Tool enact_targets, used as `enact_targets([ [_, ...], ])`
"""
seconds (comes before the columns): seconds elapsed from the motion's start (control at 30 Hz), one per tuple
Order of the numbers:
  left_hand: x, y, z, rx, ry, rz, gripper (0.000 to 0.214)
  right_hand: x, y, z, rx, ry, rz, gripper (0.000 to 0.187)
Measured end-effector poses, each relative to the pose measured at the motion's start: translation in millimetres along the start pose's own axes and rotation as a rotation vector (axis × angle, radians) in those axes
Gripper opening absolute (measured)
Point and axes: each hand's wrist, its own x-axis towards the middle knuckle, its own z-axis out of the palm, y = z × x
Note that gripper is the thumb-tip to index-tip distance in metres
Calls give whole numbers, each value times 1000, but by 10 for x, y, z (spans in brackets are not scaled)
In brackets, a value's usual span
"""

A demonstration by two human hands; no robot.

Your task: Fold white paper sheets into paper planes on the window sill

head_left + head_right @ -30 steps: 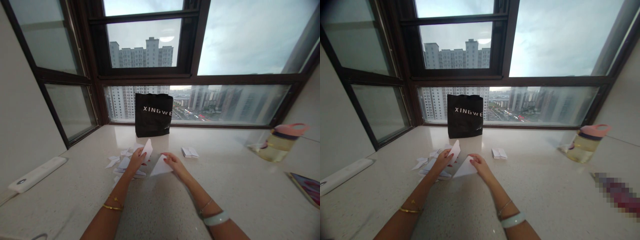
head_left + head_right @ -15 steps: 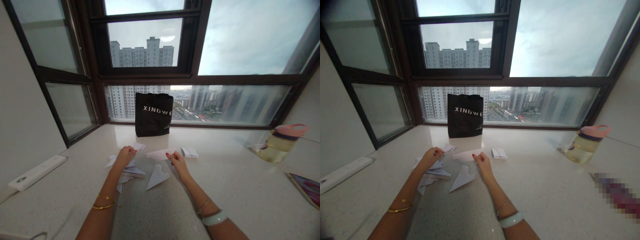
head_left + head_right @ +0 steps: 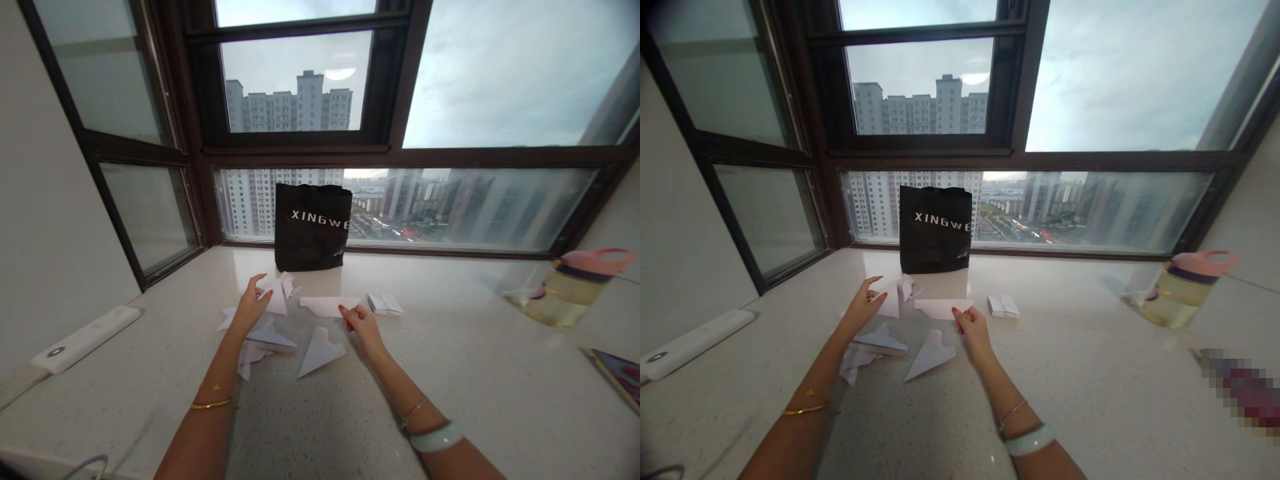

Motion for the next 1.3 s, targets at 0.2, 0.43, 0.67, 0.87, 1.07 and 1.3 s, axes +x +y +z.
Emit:
enact_targets([
  [0.2, -127, 147, -157, 91, -216, -14, 52, 8, -12, -6, 5, 22, 34, 39],
  [0.43, -275, 254, -270, 431, -828, 79, 45, 19, 27, -16, 87, 62, 72, 37],
  [0.67, -119, 280, -108, -191, -407, 4, 34, 9, -36, -1, 244, 16, 80, 34],
  [0.87, -203, 371, 31, -535, -485, -204, 43, -52, -142, 49, 213, -188, -10, 28],
  [1.07, -308, 368, 344, -664, -568, -264, 36, -94, -85, 146, -115, -269, -154, 31],
  [1.3, -349, 336, 410, -885, -788, -345, 37, -23, 52, 108, -303, -272, -184, 32],
])
